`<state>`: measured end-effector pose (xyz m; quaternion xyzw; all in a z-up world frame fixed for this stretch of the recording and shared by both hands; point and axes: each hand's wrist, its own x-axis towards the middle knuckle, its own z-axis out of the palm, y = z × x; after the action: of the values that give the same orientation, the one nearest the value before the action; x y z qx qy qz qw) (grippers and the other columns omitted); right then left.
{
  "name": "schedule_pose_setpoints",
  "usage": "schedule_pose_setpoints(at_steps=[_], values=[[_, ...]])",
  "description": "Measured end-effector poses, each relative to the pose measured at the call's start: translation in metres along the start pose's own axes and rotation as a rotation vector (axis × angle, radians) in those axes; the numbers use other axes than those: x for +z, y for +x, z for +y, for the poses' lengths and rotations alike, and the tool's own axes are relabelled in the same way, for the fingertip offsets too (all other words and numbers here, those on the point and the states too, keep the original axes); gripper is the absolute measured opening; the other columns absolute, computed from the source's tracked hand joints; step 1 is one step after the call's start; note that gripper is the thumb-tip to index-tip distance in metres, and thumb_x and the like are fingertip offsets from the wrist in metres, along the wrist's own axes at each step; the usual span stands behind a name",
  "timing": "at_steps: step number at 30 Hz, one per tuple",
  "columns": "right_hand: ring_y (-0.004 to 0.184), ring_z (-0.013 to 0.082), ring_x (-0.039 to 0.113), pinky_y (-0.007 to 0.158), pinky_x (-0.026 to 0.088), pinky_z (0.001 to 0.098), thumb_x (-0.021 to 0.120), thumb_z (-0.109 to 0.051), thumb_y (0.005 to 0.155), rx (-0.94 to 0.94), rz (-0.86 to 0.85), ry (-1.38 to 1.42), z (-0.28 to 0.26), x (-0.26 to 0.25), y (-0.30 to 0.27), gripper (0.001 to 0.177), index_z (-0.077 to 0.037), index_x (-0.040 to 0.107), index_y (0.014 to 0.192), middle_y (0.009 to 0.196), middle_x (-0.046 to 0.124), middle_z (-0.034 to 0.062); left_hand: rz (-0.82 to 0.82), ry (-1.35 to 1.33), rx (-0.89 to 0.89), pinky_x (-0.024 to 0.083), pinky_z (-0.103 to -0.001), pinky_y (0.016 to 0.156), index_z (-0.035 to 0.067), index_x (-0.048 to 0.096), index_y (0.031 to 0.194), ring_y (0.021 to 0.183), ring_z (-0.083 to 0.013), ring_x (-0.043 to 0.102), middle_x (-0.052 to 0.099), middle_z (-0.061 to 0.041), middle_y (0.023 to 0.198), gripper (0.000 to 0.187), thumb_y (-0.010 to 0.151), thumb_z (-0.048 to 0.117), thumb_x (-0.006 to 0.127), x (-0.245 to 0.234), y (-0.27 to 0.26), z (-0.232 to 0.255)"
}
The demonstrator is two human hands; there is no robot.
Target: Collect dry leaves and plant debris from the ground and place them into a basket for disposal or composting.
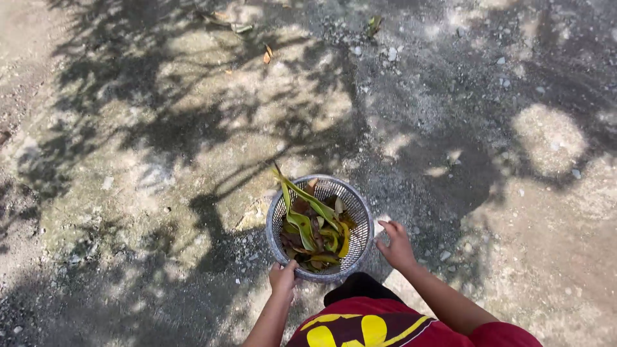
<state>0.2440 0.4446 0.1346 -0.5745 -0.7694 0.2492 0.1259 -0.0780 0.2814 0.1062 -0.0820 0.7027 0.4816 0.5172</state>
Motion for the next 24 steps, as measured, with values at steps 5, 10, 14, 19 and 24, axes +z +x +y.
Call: schedule_pose_setpoints(at_steps=[5, 10, 14, 19, 24], values=[[0.108, 0.0300, 0.066, 0.093, 0.055, 0.0436, 0.076, -0.042, 0.083, 0.335, -0.225, 0.374, 0.052, -0.032, 0.119, 0.081, -0.018, 0.040, 0.152, 0.128, 0.061, 0.0167, 0.032, 0.004, 0.031, 0.052, -0.034, 0.053, 0.004, 0.062, 0.104, 0.067, -0.0188, 0.065, 0.069, -0.008, 0.087, 0.025, 0.082, 0.009, 0.074, 0.102, 0.037, 0.052], [0.088, 0.0287, 0.073, 0.079, 0.057, 0.0438, 0.059, -0.056, 0.089, 0.693, -0.508, 0.828, 0.049, -0.078, 0.213, 0.069, -0.016, 0.047, 0.143, 0.121, 0.067, 0.0132, 0.044, 0.060, 0.038, 0.061, -0.032, 0.057, 0.007, 0.065, 0.103, 0.070, -0.0157, 0.068, 0.070, -0.006, 0.088, 0.023, 0.083, 0.011, 0.075, 0.195, 0.050, 0.121], [0.080, 0.0237, 0.071, 0.072, 0.061, 0.0395, 0.063, -0.045, 0.093, 0.718, -0.455, 1.010, 0.063, -0.092, 0.278, 0.048, -0.011, 0.056, 0.126, 0.108, 0.066, 0.0125, -0.115, -0.071, 0.089, 0.060, -0.033, 0.058, 0.005, 0.062, 0.106, 0.073, -0.0179, 0.069, 0.070, -0.006, 0.090, 0.030, 0.080, 0.010, 0.076, 0.264, 0.120, 0.148], [0.076, 0.0188, 0.070, 0.066, 0.060, 0.0358, 0.067, -0.023, 0.092, 0.788, -0.244, 1.152, 0.082, -0.102, 0.363, 0.027, -0.010, 0.058, 0.115, 0.097, 0.068, 0.0061, -0.214, 0.125, 0.188, 0.056, -0.035, 0.056, 0.001, 0.070, 0.109, 0.072, -0.0209, 0.067, 0.072, -0.008, 0.091, 0.031, 0.082, 0.015, 0.077, 0.357, 0.181, 0.235], [0.072, 0.0224, 0.066, 0.061, 0.060, 0.0384, 0.059, -0.020, 0.096, 0.982, 0.050, 1.077, 0.085, -0.112, 0.472, 0.021, -0.005, 0.057, 0.111, 0.091, 0.067, 0.0112, -0.466, 0.419, 0.049, 0.054, -0.035, 0.056, 0.016, 0.054, 0.135, 0.070, -0.0184, 0.066, 0.070, -0.008, 0.094, 0.057, 0.084, 0.021, 0.077, 0.442, 0.300, 0.331]])
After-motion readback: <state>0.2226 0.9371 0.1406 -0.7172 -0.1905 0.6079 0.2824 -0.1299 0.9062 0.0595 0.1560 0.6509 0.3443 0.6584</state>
